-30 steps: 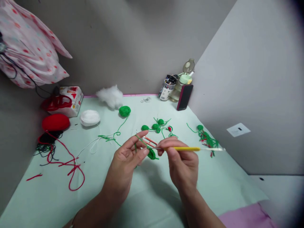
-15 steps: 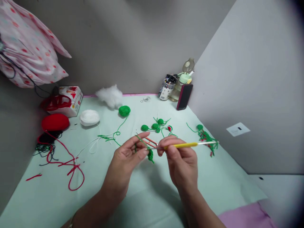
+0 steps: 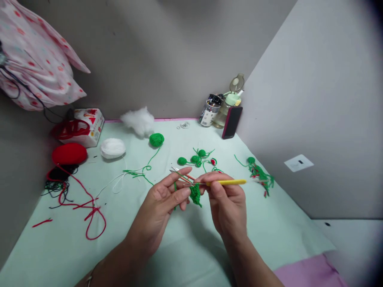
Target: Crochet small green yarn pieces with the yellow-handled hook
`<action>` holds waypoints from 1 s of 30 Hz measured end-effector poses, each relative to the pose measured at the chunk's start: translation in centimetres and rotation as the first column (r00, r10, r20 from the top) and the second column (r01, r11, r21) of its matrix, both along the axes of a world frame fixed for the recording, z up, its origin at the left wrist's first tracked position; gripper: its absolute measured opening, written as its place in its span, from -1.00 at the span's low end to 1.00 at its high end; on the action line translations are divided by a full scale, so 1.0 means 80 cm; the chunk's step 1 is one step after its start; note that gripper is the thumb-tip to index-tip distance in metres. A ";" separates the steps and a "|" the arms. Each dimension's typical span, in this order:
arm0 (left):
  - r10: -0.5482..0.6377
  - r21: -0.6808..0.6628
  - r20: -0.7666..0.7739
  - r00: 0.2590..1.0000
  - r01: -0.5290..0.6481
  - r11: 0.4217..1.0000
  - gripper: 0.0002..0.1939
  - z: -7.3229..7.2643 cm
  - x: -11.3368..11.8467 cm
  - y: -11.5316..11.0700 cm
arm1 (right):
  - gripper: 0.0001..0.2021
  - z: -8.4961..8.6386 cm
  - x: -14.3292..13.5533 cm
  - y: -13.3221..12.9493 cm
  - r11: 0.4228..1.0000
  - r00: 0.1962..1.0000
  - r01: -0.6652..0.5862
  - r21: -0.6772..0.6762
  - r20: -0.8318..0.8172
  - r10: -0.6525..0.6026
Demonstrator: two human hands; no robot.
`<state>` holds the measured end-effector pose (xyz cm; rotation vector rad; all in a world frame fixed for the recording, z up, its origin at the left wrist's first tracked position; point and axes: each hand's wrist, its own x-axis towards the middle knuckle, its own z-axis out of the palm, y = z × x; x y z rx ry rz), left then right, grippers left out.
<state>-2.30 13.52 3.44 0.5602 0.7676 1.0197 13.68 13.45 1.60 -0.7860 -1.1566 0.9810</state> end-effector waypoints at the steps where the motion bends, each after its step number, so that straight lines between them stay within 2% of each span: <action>1: -0.002 0.002 0.000 1.000 0.002 1.000 -0.57 0.000 0.000 0.000 | -0.86 0.001 0.001 0.001 0.998 0.998 -0.035 -0.048 -0.059 0.032; 4: -0.012 0.009 -0.010 1.000 0.012 1.000 -0.60 0.000 -0.002 0.000 | -0.82 0.005 0.003 0.003 0.991 0.988 -0.091 -0.100 -0.136 0.077; 7: -0.002 0.014 -0.022 1.000 0.003 1.000 -0.64 0.001 -0.004 -0.001 | -0.80 0.008 0.004 0.002 0.992 0.990 -0.089 -0.092 -0.117 0.078; 15: 0.025 0.036 -0.107 0.994 -0.021 0.999 -0.68 0.002 -0.003 0.001 | -0.79 0.004 0.011 -0.005 1.000 0.999 -0.017 -0.006 0.038 0.017; 19: 0.061 0.062 -0.135 0.989 -0.053 0.997 -0.71 0.002 -0.003 0.000 | -0.79 0.004 0.012 -0.008 0.993 0.982 0.016 0.116 0.183 -0.037; 22: 0.099 0.101 -0.141 0.985 -0.085 0.991 -0.70 -0.003 -0.002 -0.002 | -0.77 0.004 0.012 -0.010 0.945 0.922 0.036 0.325 0.353 -0.156; 25: 0.114 0.114 -0.131 0.985 -0.099 0.989 -0.63 -0.008 0.000 0.000 | -0.76 0.002 0.010 -0.012 0.859 0.805 0.003 0.511 0.508 -0.305; 30: 0.139 0.100 -0.138 0.981 -0.126 0.987 -0.54 -0.009 0.004 0.000 | -0.79 -0.002 0.008 -0.012 0.755 0.612 -0.055 0.653 0.620 -0.491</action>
